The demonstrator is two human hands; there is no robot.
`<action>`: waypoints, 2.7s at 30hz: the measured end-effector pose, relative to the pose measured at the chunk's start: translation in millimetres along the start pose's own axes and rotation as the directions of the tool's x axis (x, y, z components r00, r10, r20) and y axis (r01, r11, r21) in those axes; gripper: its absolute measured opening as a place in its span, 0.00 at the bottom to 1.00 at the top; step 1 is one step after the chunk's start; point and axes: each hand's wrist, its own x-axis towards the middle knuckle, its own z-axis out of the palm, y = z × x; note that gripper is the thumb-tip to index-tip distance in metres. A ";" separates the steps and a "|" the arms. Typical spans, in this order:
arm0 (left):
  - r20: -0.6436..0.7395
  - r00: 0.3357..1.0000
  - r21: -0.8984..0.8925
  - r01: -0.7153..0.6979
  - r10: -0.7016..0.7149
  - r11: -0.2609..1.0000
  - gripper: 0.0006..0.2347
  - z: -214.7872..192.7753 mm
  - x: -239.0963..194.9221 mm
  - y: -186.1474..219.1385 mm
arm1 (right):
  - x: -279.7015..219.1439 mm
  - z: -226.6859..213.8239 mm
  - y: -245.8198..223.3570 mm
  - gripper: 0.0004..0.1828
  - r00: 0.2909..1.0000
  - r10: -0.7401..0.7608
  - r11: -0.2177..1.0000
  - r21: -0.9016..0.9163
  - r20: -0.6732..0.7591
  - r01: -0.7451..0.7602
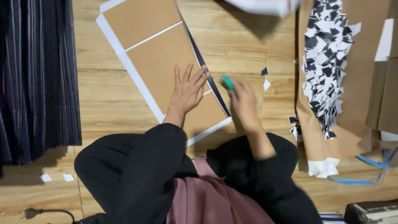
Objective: Assembling cardboard folders by smoothing down edges with a hand tool and stacking them in a production environment.
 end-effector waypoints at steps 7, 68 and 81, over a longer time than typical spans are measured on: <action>0.032 0.999 -0.022 0.030 -0.029 0.999 0.23 8.9 -0.4 -4.4 | -21.4 35.2 26.6 0.17 0.864 -0.498 0.810 -0.317 0.069 0.493; -0.034 0.997 0.026 0.063 -0.062 0.998 0.21 -21.4 49.5 -88.7 | 164.2 57.9 -25.0 0.17 0.899 -0.290 0.932 0.115 -0.327 0.342; -0.274 0.962 -0.002 -0.004 0.004 1.000 0.09 -0.7 42.2 -86.9 | 205.2 119.1 -34.1 0.16 0.965 -0.245 0.969 0.014 -0.091 0.247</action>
